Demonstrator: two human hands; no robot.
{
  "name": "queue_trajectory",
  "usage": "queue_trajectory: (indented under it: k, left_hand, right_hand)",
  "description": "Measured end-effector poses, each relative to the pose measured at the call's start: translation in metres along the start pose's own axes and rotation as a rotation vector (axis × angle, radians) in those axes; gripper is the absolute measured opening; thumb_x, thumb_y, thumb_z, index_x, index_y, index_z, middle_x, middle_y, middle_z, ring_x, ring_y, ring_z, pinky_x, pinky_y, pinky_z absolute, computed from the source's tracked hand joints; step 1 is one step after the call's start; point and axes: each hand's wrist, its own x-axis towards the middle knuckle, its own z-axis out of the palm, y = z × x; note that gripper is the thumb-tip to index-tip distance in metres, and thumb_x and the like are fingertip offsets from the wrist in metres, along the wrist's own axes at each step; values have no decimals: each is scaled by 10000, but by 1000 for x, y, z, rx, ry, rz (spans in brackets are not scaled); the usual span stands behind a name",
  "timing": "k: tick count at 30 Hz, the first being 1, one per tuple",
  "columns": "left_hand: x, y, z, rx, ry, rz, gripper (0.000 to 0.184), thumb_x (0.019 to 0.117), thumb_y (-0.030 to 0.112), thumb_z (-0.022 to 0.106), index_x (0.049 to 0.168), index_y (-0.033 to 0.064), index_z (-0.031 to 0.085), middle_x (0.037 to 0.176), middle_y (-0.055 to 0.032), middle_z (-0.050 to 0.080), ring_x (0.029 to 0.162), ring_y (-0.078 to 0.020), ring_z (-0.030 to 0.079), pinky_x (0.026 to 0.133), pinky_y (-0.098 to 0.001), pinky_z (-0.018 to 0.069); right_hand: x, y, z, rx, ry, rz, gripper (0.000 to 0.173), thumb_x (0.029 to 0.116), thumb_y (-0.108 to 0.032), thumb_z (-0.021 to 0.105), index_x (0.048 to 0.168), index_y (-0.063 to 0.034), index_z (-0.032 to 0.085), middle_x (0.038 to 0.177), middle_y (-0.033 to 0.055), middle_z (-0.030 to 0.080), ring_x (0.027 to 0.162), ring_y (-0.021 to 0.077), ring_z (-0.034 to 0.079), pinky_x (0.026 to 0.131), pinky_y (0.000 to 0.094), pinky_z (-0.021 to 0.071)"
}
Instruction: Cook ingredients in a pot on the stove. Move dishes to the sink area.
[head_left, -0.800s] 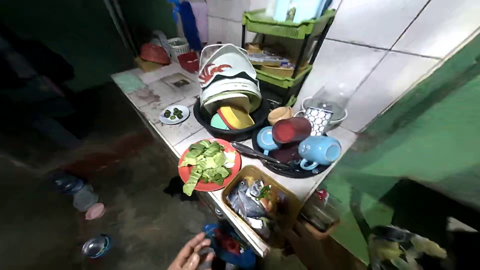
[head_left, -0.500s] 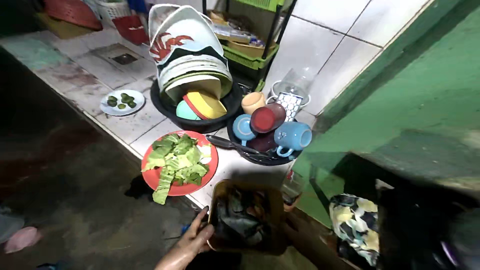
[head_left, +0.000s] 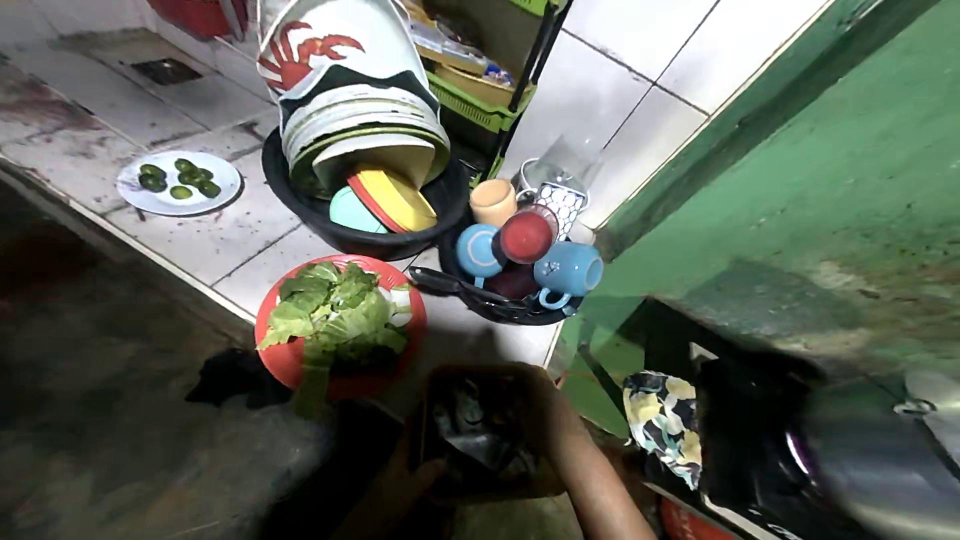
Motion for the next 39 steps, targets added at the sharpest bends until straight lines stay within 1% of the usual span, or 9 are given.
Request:
queue_trajectory:
  k: [8, 15, 17, 21, 27, 31, 33, 36, 39]
  left_hand:
    - [2, 2, -7, -16, -45, 50, 768, 984, 267, 632, 1607, 107, 211, 1414, -142, 548, 1199, -162, 620, 989, -361, 549]
    - [2, 1, -5, -52, -38, 69, 811, 985, 287, 647, 1633, 167, 174, 1475, -151, 504, 1246, -194, 597, 999, -385, 541]
    - [3, 1, -6, -42, -58, 79, 802, 990, 275, 637, 1628, 143, 170, 1439, -175, 522, 1195, -212, 621, 956, -391, 558]
    - [10, -4, -8, -25, -90, 88, 768, 1017, 304, 608, 1621, 139, 162, 1252, -170, 598, 981, -199, 670, 818, -361, 583]
    - [14, -6, -6, -75, -95, 121, 772, 1005, 284, 625, 1623, 159, 178, 1345, -213, 564, 1067, -267, 666, 842, -416, 592]
    - [16, -9, -6, -109, -122, 128, 803, 990, 287, 628, 1631, 195, 153, 1363, -209, 552, 1093, -276, 655, 851, -427, 588]
    - [16, -7, -7, -96, -122, 123, 809, 989, 284, 631, 1633, 194, 149, 1364, -204, 550, 1084, -264, 657, 840, -413, 591]
    - [16, -5, -7, -85, -114, 107, 796, 1002, 271, 626, 1633, 197, 146, 1375, -199, 544, 1078, -251, 658, 841, -393, 589]
    - [15, -4, -7, -66, -104, 104, 804, 1003, 279, 627, 1636, 189, 141, 1338, -190, 562, 1030, -228, 656, 831, -380, 577]
  right_hand:
    - [0, -3, 8, 61, 53, 84, 443, 1024, -401, 607, 1317, -69, 607, 1158, 154, 689, 1061, 311, 683, 958, 541, 540]
    - [2, -18, 19, 92, 90, 231, 584, 1040, -486, 551, 1329, 20, 595, 1333, 245, 605, 1274, 376, 581, 1089, 545, 453]
    - [5, -18, 21, 147, 107, 239, 594, 1047, -493, 535, 1352, 14, 572, 1299, 247, 630, 1235, 384, 608, 1064, 569, 466]
    - [7, -11, 27, 255, 192, 215, 549, 1019, -487, 599, 1254, 9, 589, 1159, 232, 671, 1110, 378, 653, 981, 593, 498]
    - [7, -5, 28, 162, 108, 120, 582, 985, -514, 639, 1285, -15, 643, 1322, 247, 604, 1278, 396, 557, 1094, 594, 419]
    - [7, 6, 34, 365, 121, 73, 564, 916, -458, 761, 1237, -22, 602, 1117, 189, 664, 1030, 312, 655, 932, 536, 527]
    - [7, 8, 35, 410, 128, 72, 654, 871, -467, 806, 1284, -16, 576, 1096, 181, 670, 995, 298, 664, 911, 523, 541]
    - [7, 4, 35, 380, 94, 79, 773, 796, -500, 861, 1326, -19, 569, 1134, 181, 675, 1036, 301, 664, 936, 524, 541]
    - [6, -1, 35, 263, 111, 73, 779, 759, -528, 877, 1300, -25, 629, 1255, 212, 630, 1186, 354, 603, 1031, 557, 485]
